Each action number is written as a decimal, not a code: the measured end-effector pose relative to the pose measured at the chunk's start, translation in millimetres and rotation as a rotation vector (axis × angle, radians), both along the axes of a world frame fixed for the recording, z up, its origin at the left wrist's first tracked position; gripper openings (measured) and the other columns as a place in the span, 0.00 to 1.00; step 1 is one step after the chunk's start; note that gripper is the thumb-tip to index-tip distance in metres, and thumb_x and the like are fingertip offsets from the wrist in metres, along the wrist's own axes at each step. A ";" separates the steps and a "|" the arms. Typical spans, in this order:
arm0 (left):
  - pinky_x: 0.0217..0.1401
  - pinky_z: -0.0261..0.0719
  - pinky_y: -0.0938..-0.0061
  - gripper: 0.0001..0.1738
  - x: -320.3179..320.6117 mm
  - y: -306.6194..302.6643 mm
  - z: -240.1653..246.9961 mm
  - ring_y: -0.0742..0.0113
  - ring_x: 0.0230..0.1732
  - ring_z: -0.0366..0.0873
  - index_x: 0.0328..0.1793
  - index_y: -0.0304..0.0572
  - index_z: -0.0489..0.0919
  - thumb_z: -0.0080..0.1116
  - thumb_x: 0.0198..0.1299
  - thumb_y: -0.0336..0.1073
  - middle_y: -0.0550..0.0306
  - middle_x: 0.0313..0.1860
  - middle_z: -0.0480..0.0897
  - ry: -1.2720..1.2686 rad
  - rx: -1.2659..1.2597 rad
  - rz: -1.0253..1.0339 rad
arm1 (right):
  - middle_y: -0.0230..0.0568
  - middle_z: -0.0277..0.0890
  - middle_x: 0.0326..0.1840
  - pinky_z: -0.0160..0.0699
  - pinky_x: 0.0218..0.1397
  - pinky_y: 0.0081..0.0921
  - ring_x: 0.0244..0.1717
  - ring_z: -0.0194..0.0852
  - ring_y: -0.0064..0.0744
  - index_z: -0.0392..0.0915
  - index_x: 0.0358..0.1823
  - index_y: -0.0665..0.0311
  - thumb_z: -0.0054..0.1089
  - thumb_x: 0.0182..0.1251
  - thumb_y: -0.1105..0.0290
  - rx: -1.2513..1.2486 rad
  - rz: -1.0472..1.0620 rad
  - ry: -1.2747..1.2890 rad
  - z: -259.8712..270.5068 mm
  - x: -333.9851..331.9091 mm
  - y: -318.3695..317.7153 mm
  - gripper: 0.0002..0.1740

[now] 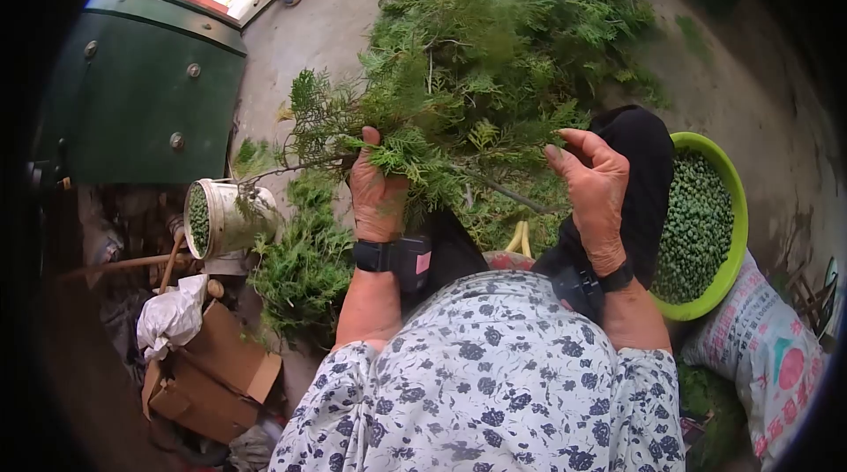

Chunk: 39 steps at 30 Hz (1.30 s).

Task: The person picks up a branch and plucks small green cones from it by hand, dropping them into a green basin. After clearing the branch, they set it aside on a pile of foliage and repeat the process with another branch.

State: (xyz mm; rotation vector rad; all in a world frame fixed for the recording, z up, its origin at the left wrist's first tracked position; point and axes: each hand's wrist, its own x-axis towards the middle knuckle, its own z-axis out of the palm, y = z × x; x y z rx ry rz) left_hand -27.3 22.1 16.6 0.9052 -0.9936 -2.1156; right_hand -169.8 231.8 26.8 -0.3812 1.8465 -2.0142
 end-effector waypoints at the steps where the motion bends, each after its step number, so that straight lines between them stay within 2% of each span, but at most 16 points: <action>1: 0.30 0.75 0.76 0.19 -0.7 0.2 0.2 0.67 0.28 0.77 0.38 0.40 0.76 0.60 0.55 0.50 0.59 0.27 0.79 0.007 0.000 -0.008 | 0.33 0.77 0.30 0.71 0.32 0.17 0.29 0.71 0.18 0.76 0.42 0.73 0.63 0.55 0.77 -0.049 0.020 -0.067 -2.4 -0.8 1.1 0.13; 5: 0.32 0.75 0.75 0.19 2.8 4.0 5.1 0.71 0.31 0.77 0.40 0.41 0.76 0.59 0.56 0.49 0.61 0.28 0.79 -0.252 -0.171 -0.009 | 0.33 0.75 0.30 0.74 0.30 0.20 0.27 0.73 0.23 0.74 0.44 0.72 0.59 0.58 0.77 -0.220 -0.038 -0.340 -0.1 2.3 1.5 0.12; 8: 0.42 0.71 0.74 0.24 24.2 -21.1 -25.8 0.72 0.35 0.72 0.45 0.36 0.78 0.51 0.62 0.53 0.60 0.34 0.79 -0.427 -0.939 -0.216 | 0.34 0.74 0.31 0.76 0.30 0.19 0.28 0.74 0.24 0.74 0.44 0.69 0.57 0.61 0.75 -0.322 -0.282 -0.119 -11.3 -45.2 34.8 0.10; 10: 0.44 0.71 0.74 0.23 17.4 -9.1 -8.3 0.70 0.38 0.73 0.46 0.35 0.76 0.52 0.61 0.50 0.57 0.37 0.79 -0.270 -0.651 -0.105 | 0.37 0.74 0.32 0.77 0.29 0.18 0.29 0.75 0.24 0.72 0.45 0.68 0.55 0.63 0.74 -0.319 -0.330 -0.120 -2.7 -62.2 59.5 0.10; 12: 0.45 0.71 0.74 0.21 17.5 -6.9 -6.8 0.69 0.40 0.74 0.47 0.36 0.77 0.53 0.61 0.49 0.57 0.39 0.79 -0.326 -0.631 -0.064 | 0.38 0.75 0.34 0.77 0.27 0.19 0.29 0.76 0.26 0.71 0.49 0.68 0.51 0.66 0.73 -0.284 -0.335 -0.117 -11.5 -76.4 85.7 0.12; 14: 0.42 0.69 0.78 0.19 18.0 -2.2 3.2 0.73 0.34 0.69 0.44 0.37 0.76 0.54 0.61 0.48 0.63 0.33 0.75 -0.299 -0.520 -0.086 | 0.37 0.74 0.35 0.77 0.27 0.18 0.29 0.75 0.24 0.71 0.51 0.68 0.50 0.65 0.74 -0.133 -0.492 -0.060 -10.2 -81.7 97.7 0.14; 15: 0.41 0.69 0.80 0.19 17.9 -1.0 5.9 0.75 0.31 0.66 0.42 0.37 0.76 0.55 0.62 0.48 0.66 0.30 0.73 -0.287 -0.464 -0.101 | 0.38 0.74 0.37 0.77 0.29 0.18 0.31 0.75 0.24 0.70 0.52 0.69 0.51 0.64 0.74 -0.074 -0.525 -0.027 -20.0 -91.0 112.8 0.15; 19: 0.41 0.72 0.79 0.17 25.8 -8.9 -16.3 0.73 0.34 0.72 0.46 0.36 0.75 0.55 0.62 0.44 0.62 0.35 0.77 -0.105 -0.350 -0.083 | 0.43 0.74 0.47 0.73 0.42 0.20 0.40 0.74 0.27 0.68 0.56 0.74 0.52 0.60 0.75 0.246 -0.670 0.143 -62.5 -107.3 164.0 0.22; 21: 0.41 0.74 0.78 0.16 25.7 -8.9 -10.0 0.71 0.36 0.75 0.47 0.35 0.75 0.55 0.62 0.42 0.58 0.38 0.80 0.035 -0.082 -0.159 | 0.46 0.71 0.54 0.66 0.53 0.24 0.48 0.69 0.31 0.65 0.58 0.76 0.52 0.57 0.75 0.450 -0.723 0.294 -98.7 -123.4 199.6 0.26; 24: 0.39 0.77 0.76 0.16 21.4 -10.9 -12.9 0.68 0.38 0.78 0.50 0.34 0.74 0.54 0.62 0.38 0.52 0.44 0.81 0.262 0.305 -0.065 | 0.46 0.70 0.54 0.65 0.54 0.26 0.49 0.68 0.33 0.66 0.58 0.76 0.52 0.58 0.75 0.507 -0.796 0.194 -81.5 -111.3 191.5 0.25; 25: 0.48 0.78 0.70 0.17 25.7 -14.8 -16.6 0.64 0.44 0.77 0.50 0.36 0.75 0.62 0.55 0.34 0.56 0.45 0.79 0.275 0.270 -0.134 | 0.46 0.71 0.53 0.66 0.52 0.23 0.49 0.68 0.29 0.67 0.57 0.75 0.53 0.58 0.75 0.344 -0.758 0.185 -73.4 -107.0 183.9 0.24; 28: 0.49 0.78 0.67 0.18 34.8 -23.7 -35.7 0.61 0.45 0.78 0.50 0.36 0.75 0.62 0.55 0.35 0.54 0.45 0.79 0.256 0.240 -0.171 | 0.43 0.74 0.47 0.67 0.51 0.20 0.45 0.71 0.24 0.70 0.54 0.74 0.53 0.60 0.75 0.098 -0.643 0.142 -37.5 -98.1 141.1 0.20; 31: 0.49 0.78 0.66 0.18 32.9 -22.7 -28.8 0.60 0.46 0.77 0.50 0.36 0.75 0.63 0.54 0.34 0.54 0.45 0.79 0.292 0.336 -0.213 | 0.38 0.77 0.40 0.69 0.48 0.17 0.40 0.74 0.21 0.74 0.49 0.73 0.52 0.62 0.75 -0.048 -0.360 0.082 0.6 -77.6 88.9 0.14; 34: 0.49 0.78 0.67 0.18 28.3 -11.5 -19.2 0.58 0.47 0.77 0.50 0.35 0.75 0.62 0.53 0.31 0.55 0.46 0.79 0.326 0.254 -0.203 | 0.35 0.78 0.33 0.73 0.43 0.16 0.35 0.75 0.21 0.79 0.41 0.66 0.52 0.63 0.77 0.019 -0.091 0.165 40.5 -33.1 38.6 0.09; 37: 0.50 0.77 0.66 0.19 34.5 -19.9 -26.9 0.56 0.48 0.76 0.51 0.36 0.74 0.62 0.52 0.29 0.54 0.49 0.78 0.325 0.363 -0.371 | 0.38 0.78 0.35 0.72 0.44 0.19 0.39 0.75 0.26 0.79 0.40 0.71 0.52 0.59 0.82 0.083 0.298 0.411 50.5 1.9 0.6 0.10; 39: 0.51 0.77 0.64 0.19 32.9 -19.8 -43.9 0.55 0.49 0.76 0.52 0.35 0.74 0.61 0.53 0.29 0.52 0.51 0.77 0.338 0.243 -0.283 | 0.38 0.76 0.41 0.71 0.48 0.20 0.43 0.73 0.26 0.75 0.47 0.70 0.54 0.58 0.82 0.061 0.400 0.252 24.1 0.9 -21.0 0.15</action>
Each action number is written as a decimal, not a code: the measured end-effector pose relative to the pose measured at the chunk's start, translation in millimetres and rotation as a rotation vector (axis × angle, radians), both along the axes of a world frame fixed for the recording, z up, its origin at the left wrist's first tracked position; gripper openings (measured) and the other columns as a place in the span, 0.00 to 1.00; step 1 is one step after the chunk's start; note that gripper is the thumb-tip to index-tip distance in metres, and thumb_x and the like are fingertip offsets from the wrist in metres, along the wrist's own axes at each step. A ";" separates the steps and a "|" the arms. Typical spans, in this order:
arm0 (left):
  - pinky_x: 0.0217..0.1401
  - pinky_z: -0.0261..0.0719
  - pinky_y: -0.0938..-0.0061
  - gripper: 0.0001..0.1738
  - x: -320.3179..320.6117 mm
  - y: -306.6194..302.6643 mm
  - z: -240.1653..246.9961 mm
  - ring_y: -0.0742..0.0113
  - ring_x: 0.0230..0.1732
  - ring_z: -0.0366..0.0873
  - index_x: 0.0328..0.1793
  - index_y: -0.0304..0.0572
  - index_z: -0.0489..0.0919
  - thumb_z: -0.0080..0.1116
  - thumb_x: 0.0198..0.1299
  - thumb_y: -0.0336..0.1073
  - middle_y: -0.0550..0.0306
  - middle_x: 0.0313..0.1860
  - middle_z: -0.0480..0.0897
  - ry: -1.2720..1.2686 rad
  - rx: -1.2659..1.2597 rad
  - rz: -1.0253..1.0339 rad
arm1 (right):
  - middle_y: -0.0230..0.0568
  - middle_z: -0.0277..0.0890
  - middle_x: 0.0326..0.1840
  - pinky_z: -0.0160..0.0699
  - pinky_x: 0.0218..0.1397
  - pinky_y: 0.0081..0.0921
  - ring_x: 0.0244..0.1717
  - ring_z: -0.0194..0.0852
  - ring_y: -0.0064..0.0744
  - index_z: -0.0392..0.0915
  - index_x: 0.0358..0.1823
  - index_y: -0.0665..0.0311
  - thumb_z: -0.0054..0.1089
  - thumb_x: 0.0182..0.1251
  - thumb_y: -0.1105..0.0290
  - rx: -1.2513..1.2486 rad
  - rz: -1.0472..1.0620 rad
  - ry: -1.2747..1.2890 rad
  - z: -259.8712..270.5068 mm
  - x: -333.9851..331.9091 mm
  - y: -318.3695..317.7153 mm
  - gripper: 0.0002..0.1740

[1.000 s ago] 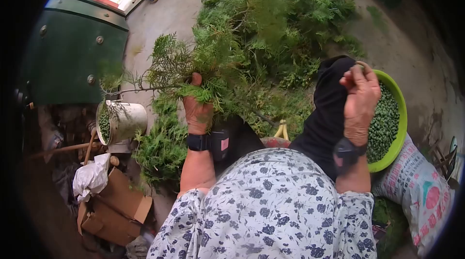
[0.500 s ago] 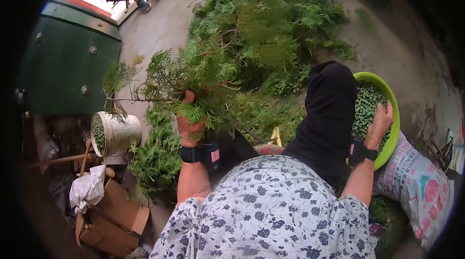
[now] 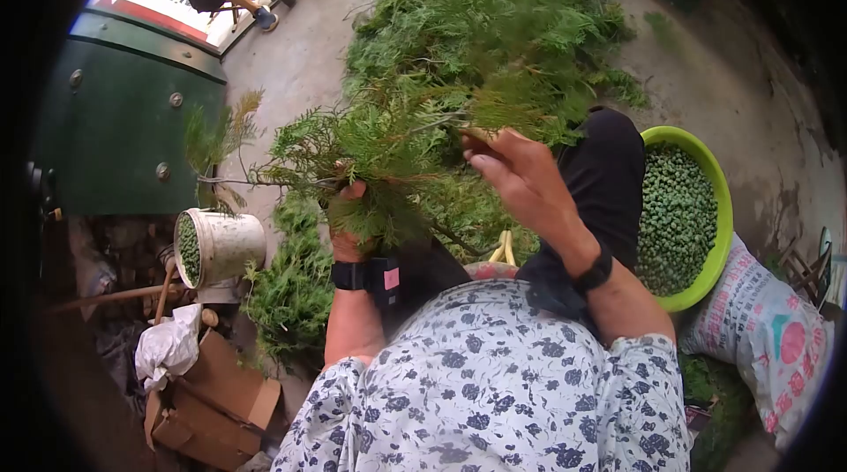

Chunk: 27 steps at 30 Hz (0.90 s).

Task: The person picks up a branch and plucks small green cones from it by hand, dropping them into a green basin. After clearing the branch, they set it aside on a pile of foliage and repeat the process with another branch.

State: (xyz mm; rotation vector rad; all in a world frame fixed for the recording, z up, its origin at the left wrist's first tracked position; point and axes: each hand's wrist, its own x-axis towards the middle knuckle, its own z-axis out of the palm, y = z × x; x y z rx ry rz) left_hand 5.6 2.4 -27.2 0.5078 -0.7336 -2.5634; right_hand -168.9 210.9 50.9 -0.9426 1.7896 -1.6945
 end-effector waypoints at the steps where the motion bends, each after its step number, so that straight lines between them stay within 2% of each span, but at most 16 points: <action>1: 0.52 0.77 0.64 0.19 -2.7 1.4 -3.5 0.54 0.49 0.76 0.52 0.34 0.73 0.61 0.53 0.29 0.51 0.51 0.76 0.008 -0.051 0.056 | 0.39 0.76 0.44 0.71 0.49 0.21 0.46 0.73 0.27 0.74 0.51 0.70 0.55 0.57 0.82 0.010 0.050 -0.080 -5.0 0.3 -10.2 0.18; 4: 0.52 0.77 0.64 0.19 -5.7 2.2 -2.0 0.55 0.50 0.75 0.53 0.34 0.73 0.59 0.55 0.30 0.49 0.52 0.75 -0.087 -0.043 -0.056 | 0.40 0.67 0.60 0.58 0.64 0.26 0.60 0.63 0.28 0.58 0.65 0.67 0.57 0.59 0.75 -0.212 0.109 -0.255 13.6 7.7 -29.9 0.32; 6: 0.51 0.78 0.65 0.18 -8.6 -0.9 -22.9 0.56 0.49 0.76 0.53 0.33 0.73 0.57 0.57 0.30 0.48 0.52 0.75 -0.063 -0.186 0.003 | 0.39 0.64 0.61 0.65 0.59 0.25 0.59 0.63 0.27 0.54 0.67 0.67 0.57 0.59 0.75 -0.269 0.236 -0.309 23.6 13.7 -37.2 0.34; 7: 0.48 0.79 0.67 0.17 -12.7 8.2 5.4 0.58 0.48 0.77 0.53 0.34 0.73 0.56 0.57 0.30 0.49 0.50 0.76 -0.049 -0.091 -0.049 | 0.38 0.62 0.62 0.68 0.57 0.24 0.58 0.63 0.27 0.52 0.67 0.67 0.57 0.60 0.76 -0.296 0.297 -0.334 25.3 16.7 -38.6 0.35; 8: 0.45 0.80 0.70 0.17 -16.9 17.1 33.5 0.60 0.46 0.78 0.53 0.34 0.74 0.56 0.58 0.30 0.49 0.48 0.77 -0.039 0.004 -0.099 | 0.38 0.66 0.57 0.71 0.55 0.23 0.56 0.66 0.27 0.60 0.63 0.67 0.55 0.62 0.74 -0.244 0.250 -0.445 20.8 18.7 -38.3 0.27; 11: 0.38 0.81 0.75 0.17 -18.1 24.0 39.6 0.62 0.40 0.80 0.53 0.34 0.74 0.56 0.56 0.29 0.50 0.44 0.79 -0.133 -0.127 -0.101 | 0.37 0.70 0.51 0.75 0.50 0.23 0.50 0.70 0.27 0.66 0.56 0.65 0.55 0.63 0.72 -0.184 0.083 -0.692 -2.3 8.4 -37.2 0.19; 12: 0.33 0.81 0.78 0.17 -23.7 28.0 46.6 0.64 0.37 0.80 0.52 0.34 0.75 0.57 0.55 0.28 0.51 0.41 0.80 -0.148 -0.160 -0.067 | 0.33 0.73 0.43 0.78 0.41 0.23 0.44 0.72 0.24 0.71 0.46 0.64 0.57 0.63 0.70 -0.212 0.008 -0.662 -5.6 7.2 -38.8 0.12; 14: 0.29 0.79 0.79 0.15 -21.6 14.8 18.0 0.67 0.34 0.80 0.49 0.33 0.77 0.58 0.54 0.27 0.53 0.39 0.81 -0.289 -0.295 -0.100 | 0.32 0.73 0.40 0.79 0.37 0.23 0.42 0.72 0.22 0.72 0.44 0.65 0.58 0.62 0.70 -0.192 -0.058 -0.640 -22.1 -2.6 -40.5 0.10; 16: 0.24 0.75 0.80 0.13 -26.4 21.2 25.4 0.71 0.29 0.78 0.46 0.34 0.78 0.59 0.54 0.27 0.55 0.37 0.81 -0.361 -0.251 -0.151 | 0.32 0.74 0.35 0.78 0.28 0.22 0.36 0.73 0.21 0.75 0.37 0.66 0.59 0.60 0.71 -0.225 -0.146 -0.657 -18.0 -3.4 -37.1 0.07; 18: 0.17 0.67 0.81 0.11 -33.5 30.4 39.3 0.75 0.22 0.75 0.43 0.35 0.80 0.60 0.53 0.29 0.56 0.34 0.81 -0.357 -0.043 -0.189 | 0.33 0.75 0.33 0.78 0.27 0.22 0.33 0.74 0.21 0.76 0.36 0.67 0.60 0.59 0.72 -0.182 -0.198 -0.541 -25.4 -11.9 -31.9 0.06; 20: 0.12 0.57 0.80 0.10 -37.2 22.8 -9.3 0.77 0.15 0.67 0.41 0.38 0.81 0.63 0.52 0.33 0.60 0.27 0.79 -0.338 -0.408 -0.051 | 0.34 0.76 0.30 0.78 0.26 0.21 0.28 0.75 0.23 0.77 0.36 0.69 0.59 0.59 0.72 -0.216 -0.242 -0.505 -24.2 -14.6 -41.0 0.07; 22: 0.08 0.44 0.79 0.12 -26.9 17.8 15.1 0.79 0.07 0.54 0.37 0.44 0.80 0.66 0.49 0.41 0.66 0.15 0.71 -0.598 -0.466 -0.140 | 0.35 0.76 0.31 0.79 0.25 0.22 0.27 0.75 0.23 0.77 0.38 0.71 0.57 0.61 0.70 -0.103 -0.210 -0.563 -30.7 -14.5 -39.2 0.10; 23: 0.08 0.43 0.79 0.12 -27.2 23.3 30.0 0.79 0.06 0.52 0.36 0.45 0.80 0.66 0.49 0.41 0.67 0.14 0.69 -0.599 -0.453 -0.113 | 0.36 0.76 0.32 0.79 0.25 0.22 0.26 0.75 0.24 0.77 0.39 0.71 0.56 0.61 0.69 -0.041 -0.203 -0.586 -36.3 -17.2 -35.8 0.11; 25: 0.08 0.40 0.78 0.13 -34.1 32.6 53.1 0.79 0.04 0.47 0.36 0.46 0.80 0.68 0.47 0.42 0.70 0.10 0.65 -0.585 -0.427 -0.068 | 0.39 0.76 0.36 0.79 0.25 0.22 0.25 0.78 0.27 0.74 0.45 0.75 0.52 0.64 0.68 0.093 -0.086 -0.457 -40.0 -21.6 -31.1 0.16; 26: 0.13 0.58 0.79 0.17 -31.8 27.8 59.1 0.76 0.12 0.63 0.41 0.42 0.79 0.68 0.47 0.40 0.65 0.19 0.73 -0.640 -0.442 -0.166 | 0.40 0.76 0.37 0.79 0.25 0.21 0.26 0.79 0.28 0.73 0.46 0.75 0.52 0.64 0.68 0.147 -0.073 -0.428 -38.2 -19.6 -29.8 0.16; 27: 0.21 0.63 0.78 0.19 -33.5 27.7 55.2 0.74 0.20 0.66 0.44 0.41 0.78 0.68 0.47 0.38 0.63 0.25 0.75 -0.554 -0.447 -0.108 | 0.40 0.76 0.38 0.79 0.25 0.21 0.26 0.80 0.29 0.72 0.48 0.76 0.51 0.65 0.68 0.203 -0.060 -0.401 -37.2 -18.2 -27.7 0.17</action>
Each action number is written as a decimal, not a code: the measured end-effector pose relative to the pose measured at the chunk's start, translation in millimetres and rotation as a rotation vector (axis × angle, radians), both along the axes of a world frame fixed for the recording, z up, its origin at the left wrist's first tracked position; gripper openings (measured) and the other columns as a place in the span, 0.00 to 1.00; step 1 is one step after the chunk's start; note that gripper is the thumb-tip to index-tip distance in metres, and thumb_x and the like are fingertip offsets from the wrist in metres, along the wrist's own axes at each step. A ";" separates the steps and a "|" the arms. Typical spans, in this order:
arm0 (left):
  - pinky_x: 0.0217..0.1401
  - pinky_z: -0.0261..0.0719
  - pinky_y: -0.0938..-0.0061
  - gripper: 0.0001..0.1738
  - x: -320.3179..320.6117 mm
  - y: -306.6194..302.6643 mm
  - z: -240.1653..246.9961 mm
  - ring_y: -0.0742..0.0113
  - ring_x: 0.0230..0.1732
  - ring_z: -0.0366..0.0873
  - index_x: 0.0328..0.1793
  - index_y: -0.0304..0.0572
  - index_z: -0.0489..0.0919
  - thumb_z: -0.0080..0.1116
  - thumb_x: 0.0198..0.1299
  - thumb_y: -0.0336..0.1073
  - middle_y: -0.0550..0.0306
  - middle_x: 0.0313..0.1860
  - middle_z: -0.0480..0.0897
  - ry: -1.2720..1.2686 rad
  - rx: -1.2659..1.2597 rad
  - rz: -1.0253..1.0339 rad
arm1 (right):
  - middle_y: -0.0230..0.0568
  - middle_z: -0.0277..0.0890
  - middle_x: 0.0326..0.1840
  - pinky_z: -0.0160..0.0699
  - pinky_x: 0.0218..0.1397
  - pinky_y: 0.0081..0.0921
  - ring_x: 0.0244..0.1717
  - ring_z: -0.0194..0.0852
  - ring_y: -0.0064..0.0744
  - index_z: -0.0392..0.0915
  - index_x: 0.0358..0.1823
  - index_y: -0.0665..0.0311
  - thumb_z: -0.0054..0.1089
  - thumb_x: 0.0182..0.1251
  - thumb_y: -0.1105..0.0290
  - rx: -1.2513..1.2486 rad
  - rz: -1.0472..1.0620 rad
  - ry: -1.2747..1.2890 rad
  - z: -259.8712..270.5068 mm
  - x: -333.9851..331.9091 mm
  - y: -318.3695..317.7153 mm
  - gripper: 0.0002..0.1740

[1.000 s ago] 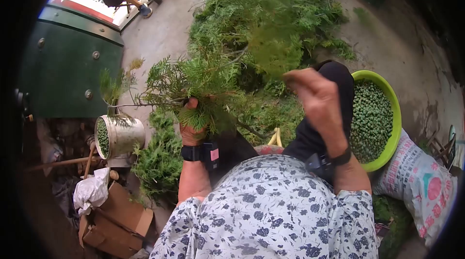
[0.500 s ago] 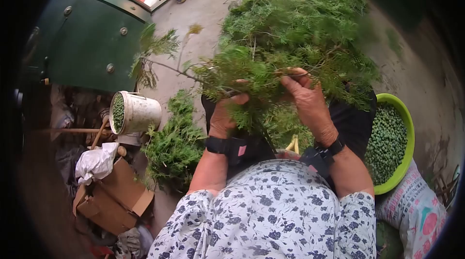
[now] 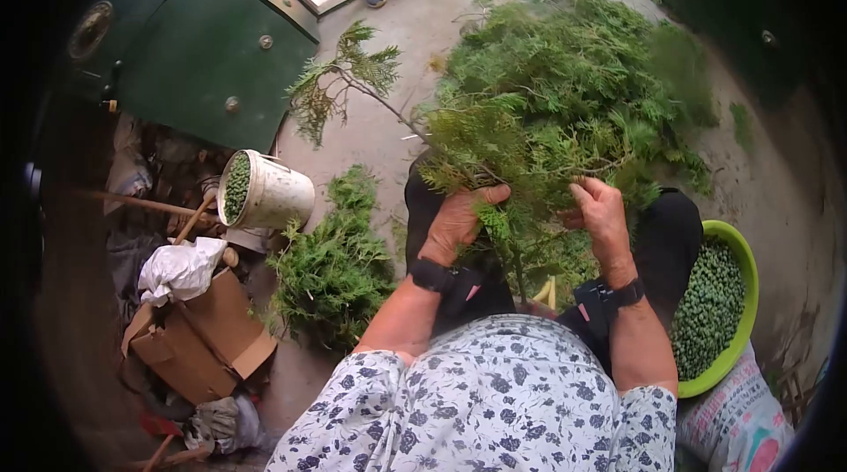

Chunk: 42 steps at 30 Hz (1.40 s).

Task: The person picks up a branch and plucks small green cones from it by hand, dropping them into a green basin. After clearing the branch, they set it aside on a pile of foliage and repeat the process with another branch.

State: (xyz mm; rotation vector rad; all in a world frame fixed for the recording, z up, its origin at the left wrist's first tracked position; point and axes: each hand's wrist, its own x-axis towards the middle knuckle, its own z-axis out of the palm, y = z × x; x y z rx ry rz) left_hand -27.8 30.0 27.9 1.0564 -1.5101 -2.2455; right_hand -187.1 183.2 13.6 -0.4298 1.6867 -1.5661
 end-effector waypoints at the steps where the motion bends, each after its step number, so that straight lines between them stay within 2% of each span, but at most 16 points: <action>1: 0.28 0.68 0.77 0.20 -4.9 2.3 -12.1 0.72 0.27 0.70 0.46 0.40 0.77 0.68 0.47 0.37 0.61 0.30 0.76 0.096 -0.010 0.032 | 0.40 0.76 0.40 0.78 0.27 0.20 0.28 0.80 0.29 0.67 0.56 0.75 0.50 0.66 0.66 -0.001 0.010 -0.008 -5.8 -1.1 1.6 0.22; 3: 0.54 0.67 0.72 0.24 -17.1 5.1 -20.4 0.65 0.51 0.69 0.52 0.36 0.74 0.67 0.47 0.32 0.57 0.50 0.75 0.280 0.034 0.037 | 0.44 0.76 0.42 0.78 0.25 0.20 0.28 0.80 0.30 0.67 0.56 0.76 0.49 0.66 0.68 0.014 -0.017 0.049 -5.2 -4.2 4.4 0.22; 7: 0.35 0.71 0.79 0.19 -19.2 12.5 -4.9 0.74 0.36 0.73 0.48 0.39 0.78 0.66 0.49 0.35 0.62 0.36 0.79 0.118 -0.135 0.092 | 0.45 0.76 0.41 0.77 0.24 0.18 0.26 0.79 0.27 0.65 0.59 0.75 0.49 0.65 0.69 0.024 -0.045 0.128 -7.9 -5.4 7.9 0.23; 9: 0.33 0.71 0.78 0.19 -27.4 5.9 -22.4 0.73 0.31 0.73 0.49 0.39 0.78 0.66 0.50 0.36 0.63 0.33 0.78 0.254 -0.235 0.077 | 0.44 0.77 0.39 0.76 0.25 0.18 0.26 0.78 0.24 0.65 0.58 0.75 0.49 0.65 0.69 0.020 -0.043 0.137 -15.7 -7.6 12.1 0.23; 12: 0.26 0.68 0.76 0.17 -32.4 -3.1 -23.7 0.72 0.23 0.70 0.45 0.37 0.79 0.63 0.52 0.41 0.62 0.31 0.77 0.118 -0.240 0.081 | 0.42 0.78 0.35 0.75 0.25 0.16 0.26 0.77 0.22 0.66 0.58 0.74 0.50 0.65 0.70 0.004 -0.022 0.120 -17.0 -5.3 13.0 0.22; 15: 0.39 0.70 0.73 0.16 -31.8 -9.1 20.5 0.72 0.35 0.71 0.42 0.38 0.79 0.63 0.52 0.42 0.59 0.36 0.79 -0.190 -0.212 -0.093 | 0.40 0.77 0.33 0.74 0.26 0.16 0.26 0.77 0.22 0.67 0.57 0.72 0.49 0.65 0.70 0.004 -0.006 0.113 -15.5 -6.2 13.4 0.21; 18: 0.47 0.70 0.71 0.14 -40.2 -18.3 22.8 0.69 0.37 0.73 0.44 0.43 0.79 0.59 0.55 0.41 0.59 0.36 0.81 -0.410 -0.153 -0.153 | 0.39 0.76 0.33 0.74 0.26 0.16 0.26 0.76 0.22 0.68 0.56 0.71 0.49 0.66 0.70 0.008 0.002 0.122 -14.8 -6.4 14.9 0.19; 20: 0.28 0.67 0.71 0.12 -39.8 -31.0 -23.8 0.68 0.18 0.67 0.44 0.47 0.81 0.54 0.58 0.41 0.55 0.19 0.74 -0.031 -1.005 -0.119 | 0.39 0.76 0.32 0.73 0.26 0.16 0.25 0.76 0.21 0.68 0.55 0.70 0.49 0.66 0.70 0.001 0.004 0.115 -15.5 -7.9 16.6 0.18; 22: 0.32 0.65 0.69 0.12 -42.9 -28.8 -13.6 0.65 0.20 0.68 0.45 0.51 0.81 0.52 0.57 0.36 0.55 0.20 0.75 -0.027 -1.425 -0.253 | 0.37 0.76 0.31 0.72 0.26 0.15 0.25 0.75 0.20 0.70 0.53 0.70 0.49 0.66 0.70 -0.026 -0.023 0.088 -15.0 -8.5 18.1 0.16; 23: 0.46 0.64 0.67 0.14 -42.2 -30.2 1.6 0.61 0.32 0.71 0.47 0.51 0.80 0.53 0.54 0.32 0.57 0.30 0.78 -0.240 -1.422 -0.415 | 0.37 0.76 0.31 0.72 0.26 0.15 0.25 0.75 0.19 0.70 0.52 0.70 0.49 0.66 0.70 -0.036 -0.042 0.070 -13.6 -9.0 18.3 0.16; 26: 0.61 0.62 0.64 0.20 -42.1 -32.3 39.6 0.59 0.47 0.74 0.53 0.53 0.76 0.53 0.51 0.28 0.58 0.45 0.80 -0.496 -1.490 -0.633 | 0.36 0.76 0.31 0.72 0.25 0.15 0.25 0.75 0.19 0.71 0.52 0.70 0.49 0.66 0.71 -0.071 -0.087 0.057 -16.3 -13.9 23.9 0.16; 28: 0.61 0.63 0.64 0.21 -44.6 -39.6 52.5 0.59 0.47 0.75 0.54 0.53 0.74 0.53 0.52 0.30 0.59 0.45 0.80 -0.448 -1.671 -0.646 | 0.36 0.76 0.31 0.72 0.25 0.15 0.25 0.75 0.19 0.70 0.52 0.71 0.49 0.66 0.71 -0.091 -0.106 0.052 -13.6 -18.0 26.5 0.16; 31: 0.54 0.69 0.66 0.20 -67.8 -39.4 107.3 0.61 0.42 0.77 0.54 0.53 0.75 0.52 0.52 0.31 0.60 0.43 0.81 -0.812 -1.254 -0.749 | 0.37 0.76 0.31 0.74 0.26 0.17 0.25 0.77 0.21 0.71 0.51 0.70 0.49 0.67 0.69 -0.120 -0.162 -0.002 -13.2 -25.3 28.1 0.15; 37: 0.44 0.72 0.64 0.12 -57.4 -86.0 112.0 0.59 0.36 0.79 0.45 0.48 0.80 0.48 0.58 0.34 0.52 0.36 0.83 -0.186 -2.090 -0.720 | 0.39 0.77 0.32 0.77 0.26 0.20 0.26 0.77 0.24 0.73 0.49 0.68 0.49 0.67 0.65 -0.275 -0.285 -0.092 -10.2 -46.0 30.6 0.16; 40: 0.43 0.72 0.62 0.16 -53.1 -85.9 135.0 0.58 0.38 0.78 0.52 0.49 0.77 0.51 0.56 0.34 0.50 0.36 0.82 -0.427 -1.941 -0.741 | 0.38 0.77 0.32 0.79 0.27 0.21 0.26 0.77 0.24 0.73 0.49 0.67 0.50 0.68 0.62 -0.342 -0.369 -0.099 -8.2 -58.4 34.1 0.17; 42: 0.43 0.72 0.63 0.22 -48.8 -70.1 144.7 0.58 0.37 0.78 0.55 0.50 0.75 0.54 0.51 0.32 0.50 0.37 0.82 -0.564 -1.716 -0.446 | 0.37 0.77 0.32 0.79 0.29 0.21 0.28 0.76 0.23 0.71 0.50 0.66 0.49 0.68 0.59 -0.458 -0.429 -0.154 -5.3 -65.8 38.1 0.18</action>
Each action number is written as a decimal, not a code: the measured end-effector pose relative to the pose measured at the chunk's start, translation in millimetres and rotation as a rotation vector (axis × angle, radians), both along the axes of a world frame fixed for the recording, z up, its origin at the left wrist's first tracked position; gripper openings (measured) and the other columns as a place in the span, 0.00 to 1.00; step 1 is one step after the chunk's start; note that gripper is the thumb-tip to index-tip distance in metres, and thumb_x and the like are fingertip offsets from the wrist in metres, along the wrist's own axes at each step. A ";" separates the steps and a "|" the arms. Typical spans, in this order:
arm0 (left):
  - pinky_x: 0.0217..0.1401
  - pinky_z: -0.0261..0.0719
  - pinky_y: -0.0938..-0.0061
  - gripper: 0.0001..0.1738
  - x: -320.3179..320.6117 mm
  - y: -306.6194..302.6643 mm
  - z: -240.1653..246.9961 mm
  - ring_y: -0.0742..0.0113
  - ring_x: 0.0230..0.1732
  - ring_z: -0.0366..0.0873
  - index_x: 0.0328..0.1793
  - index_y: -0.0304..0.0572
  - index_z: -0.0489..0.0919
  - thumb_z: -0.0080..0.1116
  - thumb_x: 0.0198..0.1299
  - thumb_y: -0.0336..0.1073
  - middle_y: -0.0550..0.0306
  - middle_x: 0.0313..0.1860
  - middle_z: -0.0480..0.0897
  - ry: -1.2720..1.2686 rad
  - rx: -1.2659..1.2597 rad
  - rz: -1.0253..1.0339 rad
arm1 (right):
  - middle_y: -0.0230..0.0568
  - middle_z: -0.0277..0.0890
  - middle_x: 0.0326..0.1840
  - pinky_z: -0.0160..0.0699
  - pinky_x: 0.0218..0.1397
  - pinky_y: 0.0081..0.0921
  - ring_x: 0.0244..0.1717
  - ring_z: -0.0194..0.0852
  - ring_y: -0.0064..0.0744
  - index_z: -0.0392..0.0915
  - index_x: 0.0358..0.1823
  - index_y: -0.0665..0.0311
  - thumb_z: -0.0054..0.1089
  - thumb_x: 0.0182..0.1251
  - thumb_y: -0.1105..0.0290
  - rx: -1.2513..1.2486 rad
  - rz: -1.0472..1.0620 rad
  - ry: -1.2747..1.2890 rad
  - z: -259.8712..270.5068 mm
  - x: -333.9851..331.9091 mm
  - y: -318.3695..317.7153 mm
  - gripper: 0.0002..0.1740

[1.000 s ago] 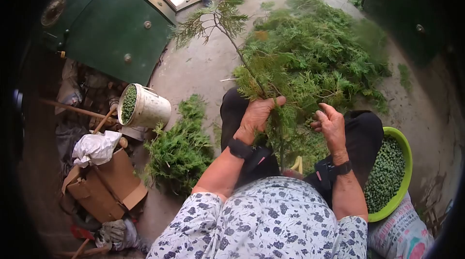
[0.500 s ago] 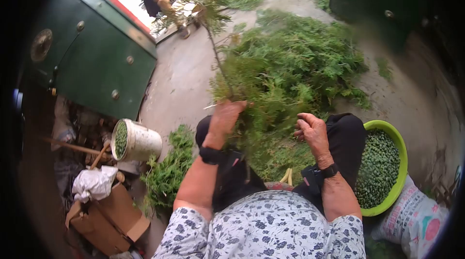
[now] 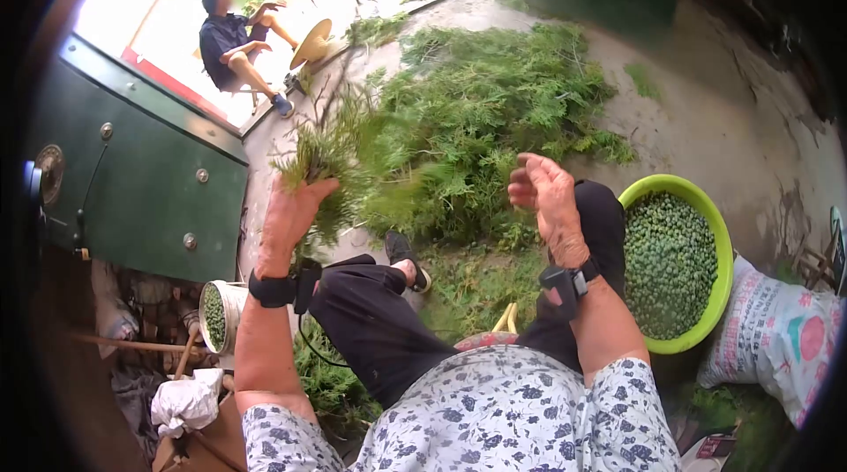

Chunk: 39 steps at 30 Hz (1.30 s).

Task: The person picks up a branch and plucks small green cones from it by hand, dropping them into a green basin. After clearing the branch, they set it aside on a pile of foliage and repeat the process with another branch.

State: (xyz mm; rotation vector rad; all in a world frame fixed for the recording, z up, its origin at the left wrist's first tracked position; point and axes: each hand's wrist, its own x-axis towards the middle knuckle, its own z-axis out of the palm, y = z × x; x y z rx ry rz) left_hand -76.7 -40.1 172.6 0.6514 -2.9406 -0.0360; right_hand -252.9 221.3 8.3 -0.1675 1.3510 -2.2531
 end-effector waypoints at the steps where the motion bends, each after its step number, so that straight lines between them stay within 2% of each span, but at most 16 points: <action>1: 0.42 0.72 0.63 0.25 3.1 6.8 -0.3 0.57 0.37 0.77 0.57 0.50 0.74 0.56 0.49 0.31 0.50 0.37 0.82 0.055 0.077 0.153 | 0.37 0.77 0.33 0.79 0.28 0.21 0.28 0.77 0.24 0.71 0.51 0.66 0.49 0.68 0.60 -0.073 -0.015 -0.021 1.0 -5.0 2.6 0.18; 4: 0.43 0.73 0.61 0.25 32.4 -5.6 -30.2 0.53 0.36 0.78 0.55 0.49 0.76 0.58 0.45 0.30 0.47 0.37 0.81 0.192 -0.198 -0.074 | 0.37 0.76 0.35 0.77 0.30 0.23 0.29 0.76 0.26 0.70 0.53 0.66 0.46 0.69 0.57 -0.202 -0.010 -0.103 15.7 -12.2 10.6 0.21; 5: 0.45 0.74 0.61 0.25 40.5 -3.0 -34.2 0.50 0.39 0.78 0.55 0.45 0.75 0.55 0.45 0.25 0.44 0.41 0.80 0.113 -0.236 -0.053 | 0.37 0.77 0.35 0.76 0.31 0.23 0.30 0.76 0.26 0.71 0.53 0.66 0.45 0.69 0.54 -0.216 -0.050 -0.125 27.6 -0.8 14.8 0.23; 7: 0.45 0.75 0.63 0.26 54.2 -5.9 -47.2 0.49 0.42 0.78 0.55 0.42 0.74 0.54 0.44 0.23 0.45 0.43 0.80 0.126 -0.234 -0.090 | 0.36 0.77 0.36 0.75 0.32 0.23 0.32 0.76 0.26 0.72 0.51 0.66 0.44 0.69 0.49 -0.143 -0.017 -0.119 35.7 9.2 19.4 0.26; 9: 0.44 0.77 0.67 0.26 64.0 -1.6 -55.4 0.50 0.44 0.78 0.54 0.37 0.74 0.52 0.44 0.20 0.46 0.46 0.79 0.116 -0.278 -0.100 | 0.36 0.78 0.36 0.75 0.33 0.22 0.33 0.76 0.25 0.74 0.50 0.65 0.44 0.67 0.46 0.013 0.141 -0.069 13.8 -8.0 18.2 0.28; 12: 0.53 0.74 0.67 0.28 78.7 3.6 -64.1 0.48 0.50 0.77 0.52 0.32 0.75 0.54 0.38 0.16 0.42 0.48 0.79 0.183 -0.249 -0.081 | 0.36 0.78 0.35 0.75 0.33 0.21 0.35 0.76 0.23 0.76 0.49 0.65 0.45 0.65 0.43 -0.006 0.289 0.010 12.6 8.4 7.7 0.31; 13: 0.54 0.74 0.68 0.23 84.9 3.7 -66.7 0.49 0.51 0.76 0.52 0.31 0.76 0.50 0.45 0.20 0.42 0.49 0.78 0.151 -0.270 -0.039 | 0.37 0.78 0.37 0.74 0.35 0.20 0.32 0.74 0.23 0.76 0.49 0.65 0.47 0.64 0.42 0.044 0.309 -0.046 15.8 10.2 6.0 0.31; 16: 0.48 0.76 0.68 0.26 111.1 -11.2 -84.2 0.51 0.47 0.78 0.53 0.38 0.76 0.50 0.44 0.18 0.46 0.47 0.79 0.216 -0.367 -0.019 | 0.38 0.77 0.40 0.71 0.36 0.20 0.31 0.70 0.22 0.76 0.48 0.65 0.49 0.63 0.43 0.057 0.297 -0.017 2.0 12.5 -2.7 0.30; 17: 0.48 0.76 0.68 0.24 119.9 -15.2 -86.3 0.51 0.48 0.78 0.53 0.38 0.77 0.50 0.46 0.20 0.46 0.48 0.79 0.227 -0.357 -0.007 | 0.38 0.76 0.40 0.69 0.36 0.20 0.32 0.67 0.21 0.75 0.49 0.64 0.51 0.63 0.45 0.076 0.318 -0.086 3.3 14.1 -2.4 0.28; 20: 0.47 0.77 0.67 0.23 145.9 -24.0 -92.6 0.51 0.47 0.78 0.53 0.39 0.77 0.49 0.47 0.21 0.47 0.48 0.80 0.219 -0.417 0.046 | 0.35 0.76 0.36 0.63 0.22 0.14 0.19 0.57 0.11 0.74 0.46 0.65 0.52 0.65 0.51 -0.015 0.362 -0.236 7.3 22.6 -8.3 0.22; 23: 0.48 0.77 0.68 0.22 163.9 -21.5 -92.6 0.52 0.47 0.78 0.53 0.39 0.77 0.49 0.49 0.22 0.48 0.48 0.80 0.186 -0.428 0.112 | 0.36 0.76 0.38 0.62 0.21 0.12 0.17 0.57 0.09 0.73 0.47 0.64 0.52 0.67 0.57 0.021 0.440 -0.263 9.8 33.8 -18.4 0.18; 26: 0.47 0.77 0.68 0.21 182.2 -22.9 -101.8 0.52 0.47 0.78 0.52 0.39 0.78 0.48 0.50 0.22 0.48 0.48 0.80 0.204 -0.429 0.150 | 0.36 0.75 0.40 0.63 0.23 0.12 0.18 0.58 0.11 0.73 0.48 0.62 0.51 0.67 0.58 -0.004 0.507 -0.293 7.4 48.0 -22.6 0.16; 27: 0.47 0.77 0.67 0.20 187.8 -23.1 -105.7 0.52 0.47 0.78 0.52 0.39 0.78 0.48 0.51 0.22 0.48 0.48 0.80 0.220 -0.427 0.159 | 0.31 0.74 0.41 0.69 0.38 0.22 0.36 0.65 0.19 0.73 0.50 0.60 0.50 0.68 0.57 0.000 0.585 -0.251 -6.5 47.0 -22.4 0.17; 30: 0.46 0.77 0.67 0.19 204.8 -21.8 -117.1 0.52 0.46 0.79 0.51 0.39 0.78 0.48 0.51 0.22 0.48 0.47 0.80 0.200 -0.432 0.208 | 0.29 0.73 0.39 0.69 0.40 0.23 0.36 0.63 0.19 0.73 0.50 0.60 0.51 0.67 0.58 0.034 0.579 -0.214 -23.4 58.8 -32.1 0.17; 34: 0.45 0.77 0.67 0.19 220.1 -8.7 -121.7 0.51 0.44 0.79 0.51 0.39 0.78 0.47 0.52 0.23 0.49 0.48 0.80 0.135 -0.428 0.266 | 0.25 0.70 0.37 0.68 0.33 0.13 0.33 0.63 0.14 0.74 0.51 0.62 0.52 0.67 0.64 0.163 0.612 -0.160 -26.5 68.3 -41.4 0.15; 39: 0.42 0.78 0.68 0.18 243.6 1.3 -132.5 0.53 0.43 0.79 0.50 0.40 0.78 0.47 0.53 0.24 0.51 0.49 0.79 0.071 -0.460 0.337 | 0.26 0.71 0.36 0.69 0.32 0.13 0.32 0.66 0.15 0.75 0.50 0.62 0.52 0.66 0.67 0.315 0.683 -0.027 -19.9 77.2 -44.5 0.13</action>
